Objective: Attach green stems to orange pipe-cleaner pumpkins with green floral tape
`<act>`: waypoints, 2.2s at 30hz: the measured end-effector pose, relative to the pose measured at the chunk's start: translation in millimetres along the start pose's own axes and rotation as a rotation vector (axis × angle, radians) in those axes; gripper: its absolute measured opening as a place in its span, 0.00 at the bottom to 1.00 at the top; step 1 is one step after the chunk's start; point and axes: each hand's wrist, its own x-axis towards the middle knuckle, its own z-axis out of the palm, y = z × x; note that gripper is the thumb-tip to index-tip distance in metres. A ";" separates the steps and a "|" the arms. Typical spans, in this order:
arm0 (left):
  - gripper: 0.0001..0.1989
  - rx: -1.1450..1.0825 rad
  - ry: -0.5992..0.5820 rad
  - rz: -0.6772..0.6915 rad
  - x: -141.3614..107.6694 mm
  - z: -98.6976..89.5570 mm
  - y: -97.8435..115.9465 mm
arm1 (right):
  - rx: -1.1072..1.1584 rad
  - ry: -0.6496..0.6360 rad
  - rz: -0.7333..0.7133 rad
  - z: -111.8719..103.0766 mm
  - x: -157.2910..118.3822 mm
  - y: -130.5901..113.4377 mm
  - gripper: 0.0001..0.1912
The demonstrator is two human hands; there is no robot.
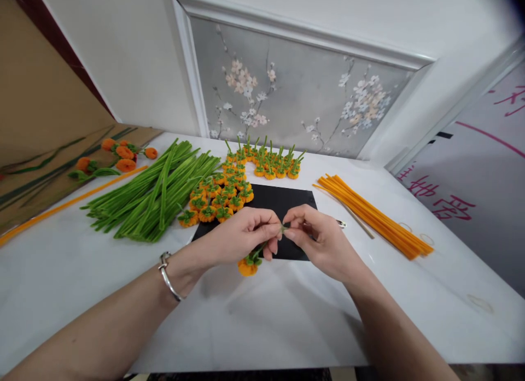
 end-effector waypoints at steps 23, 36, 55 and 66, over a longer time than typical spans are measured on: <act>0.10 0.078 0.118 0.008 2.7 3.1 -2.0 | -0.259 0.061 -0.230 -1.7 1.8 -5.5 0.08; 0.12 0.092 -0.005 0.033 0.7 -0.8 -0.3 | -0.187 0.096 -0.173 -1.4 1.6 -7.8 0.07; 0.12 0.037 -0.037 0.064 1.0 -0.7 -4.4 | -0.124 0.111 -0.224 -0.2 2.5 -6.6 0.09; 0.11 -0.225 -0.098 -0.003 4.1 -2.9 -9.0 | 0.232 -0.029 -0.005 -12.5 4.5 13.0 0.15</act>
